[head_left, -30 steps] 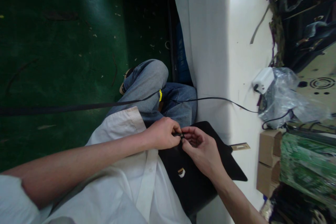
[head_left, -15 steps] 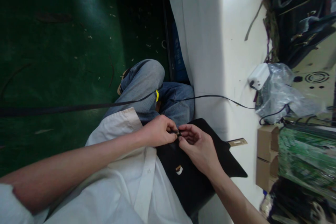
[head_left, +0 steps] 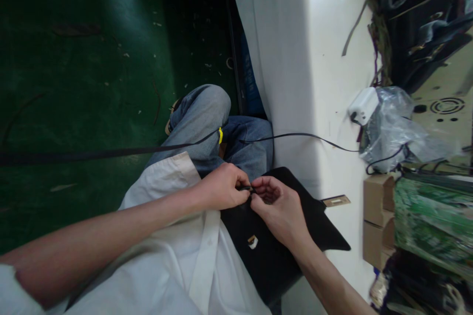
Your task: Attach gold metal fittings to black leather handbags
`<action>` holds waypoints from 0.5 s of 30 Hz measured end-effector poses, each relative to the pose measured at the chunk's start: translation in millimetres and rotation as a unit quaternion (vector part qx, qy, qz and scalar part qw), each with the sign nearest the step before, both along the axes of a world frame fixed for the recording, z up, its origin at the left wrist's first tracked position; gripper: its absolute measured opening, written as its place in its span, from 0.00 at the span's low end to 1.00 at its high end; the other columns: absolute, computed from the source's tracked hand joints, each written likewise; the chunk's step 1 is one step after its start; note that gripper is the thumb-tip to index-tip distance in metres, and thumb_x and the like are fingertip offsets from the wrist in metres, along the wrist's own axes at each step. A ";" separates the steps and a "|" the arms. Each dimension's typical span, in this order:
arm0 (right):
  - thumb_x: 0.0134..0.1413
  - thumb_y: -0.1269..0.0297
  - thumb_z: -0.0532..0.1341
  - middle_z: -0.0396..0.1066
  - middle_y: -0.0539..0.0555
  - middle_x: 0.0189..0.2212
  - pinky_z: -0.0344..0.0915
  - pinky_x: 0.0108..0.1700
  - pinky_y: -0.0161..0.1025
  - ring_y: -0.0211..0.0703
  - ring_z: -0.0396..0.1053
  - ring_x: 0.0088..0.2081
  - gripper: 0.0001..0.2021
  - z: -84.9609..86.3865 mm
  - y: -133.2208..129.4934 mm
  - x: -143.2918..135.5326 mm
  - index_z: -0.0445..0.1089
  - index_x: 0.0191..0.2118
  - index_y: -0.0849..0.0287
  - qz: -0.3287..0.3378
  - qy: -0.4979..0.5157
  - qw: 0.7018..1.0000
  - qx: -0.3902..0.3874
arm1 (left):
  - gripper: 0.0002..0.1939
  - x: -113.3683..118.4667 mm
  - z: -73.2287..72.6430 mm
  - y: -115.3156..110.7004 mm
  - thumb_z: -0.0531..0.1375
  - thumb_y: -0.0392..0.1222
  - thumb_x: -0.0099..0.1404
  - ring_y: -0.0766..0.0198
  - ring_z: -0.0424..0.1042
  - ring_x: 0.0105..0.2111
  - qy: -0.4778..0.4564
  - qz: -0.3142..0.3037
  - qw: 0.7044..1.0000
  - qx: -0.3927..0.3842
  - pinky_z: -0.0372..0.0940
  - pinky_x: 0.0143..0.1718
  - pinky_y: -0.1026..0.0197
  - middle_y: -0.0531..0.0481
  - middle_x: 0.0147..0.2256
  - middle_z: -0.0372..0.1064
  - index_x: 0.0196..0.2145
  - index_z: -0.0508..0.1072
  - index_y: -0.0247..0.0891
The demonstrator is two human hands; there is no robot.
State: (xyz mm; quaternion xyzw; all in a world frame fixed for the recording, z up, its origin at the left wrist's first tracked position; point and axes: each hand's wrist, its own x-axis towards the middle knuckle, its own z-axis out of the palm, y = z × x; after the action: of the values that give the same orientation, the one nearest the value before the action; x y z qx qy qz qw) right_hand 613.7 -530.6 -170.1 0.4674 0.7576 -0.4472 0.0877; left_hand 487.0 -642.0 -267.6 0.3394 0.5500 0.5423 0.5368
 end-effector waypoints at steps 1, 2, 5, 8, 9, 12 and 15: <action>0.48 0.65 0.67 0.81 0.54 0.33 0.72 0.35 0.38 0.43 0.77 0.32 0.11 -0.1 -1.4 -0.1 0.79 0.40 0.59 0.002 -0.002 1.000 0.005 | 0.07 0.7 1.2 0.0 0.63 0.35 0.58 0.69 0.64 0.24 0.003 0.008 1.000 0.000 0.52 0.26 0.63 0.57 0.21 0.70 0.28 0.83 0.34; 0.49 0.66 0.67 0.81 0.53 0.33 0.71 0.34 0.38 0.43 0.77 0.32 0.11 -0.3 -2.5 0.1 0.79 0.40 0.59 0.002 -0.003 1.000 0.009 | 0.06 1.6 2.1 0.1 0.63 0.34 0.57 0.69 0.65 0.24 0.005 0.016 1.000 -0.001 0.52 0.26 0.63 0.57 0.21 0.69 0.27 0.82 0.34; 0.49 0.66 0.68 0.81 0.53 0.33 0.72 0.35 0.38 0.42 0.77 0.32 0.11 -0.3 -2.0 1.7 0.78 0.41 0.58 -0.005 -0.002 1.000 0.006 | 0.06 4.9 2.1 0.5 0.63 0.34 0.57 0.69 0.67 0.24 0.001 0.031 0.999 -0.008 0.53 0.26 0.64 0.56 0.21 0.71 0.26 0.82 0.34; 0.52 0.64 0.71 0.82 0.55 0.38 0.75 0.40 0.39 0.44 0.79 0.37 0.14 4.2 7.0 5.1 0.78 0.45 0.58 -0.013 0.002 0.998 -0.053 | 0.08 8.3 -1.8 -0.5 0.63 0.36 0.60 0.67 0.72 0.26 -0.011 0.038 0.999 -0.019 0.56 0.26 0.65 0.53 0.25 0.77 0.30 0.83 0.34; 0.54 0.62 0.72 0.82 0.56 0.40 0.77 0.42 0.39 0.46 0.80 0.40 0.16 7.1 11.6 6.9 0.78 0.49 0.58 -0.014 0.001 0.996 -0.084 | 0.08 9.2 -3.2 -1.3 0.63 0.37 0.61 0.66 0.73 0.27 -0.015 0.038 0.999 -0.022 0.56 0.26 0.65 0.52 0.26 0.79 0.31 0.84 0.34; 0.61 0.57 0.72 0.82 0.57 0.49 0.77 0.52 0.42 0.48 0.81 0.51 0.23 17.9 25.5 13.8 0.76 0.60 0.56 -0.008 -0.007 0.984 -0.179 | 0.10 10.7 -5.4 -4.0 0.63 0.40 0.64 0.65 0.74 0.26 -0.021 0.032 0.999 -0.026 0.55 0.24 0.65 0.52 0.27 0.80 0.33 0.85 0.35; 0.64 0.55 0.72 0.82 0.58 0.53 0.74 0.61 0.45 0.48 0.80 0.56 0.25 24.3 33.6 21.5 0.75 0.63 0.54 -0.011 -0.010 0.968 -0.249 | 0.11 11.3 -4.7 -5.6 0.64 0.43 0.65 0.63 0.76 0.27 -0.024 0.023 0.999 -0.032 0.56 0.24 0.65 0.50 0.27 0.81 0.34 0.85 0.36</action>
State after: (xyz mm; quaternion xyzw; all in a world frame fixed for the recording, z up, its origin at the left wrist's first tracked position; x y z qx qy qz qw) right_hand 635.3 -497.0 -145.8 0.4435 0.6160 -0.6182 0.2041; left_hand 498.3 -647.6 -272.3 0.2959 0.5617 0.5450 0.5477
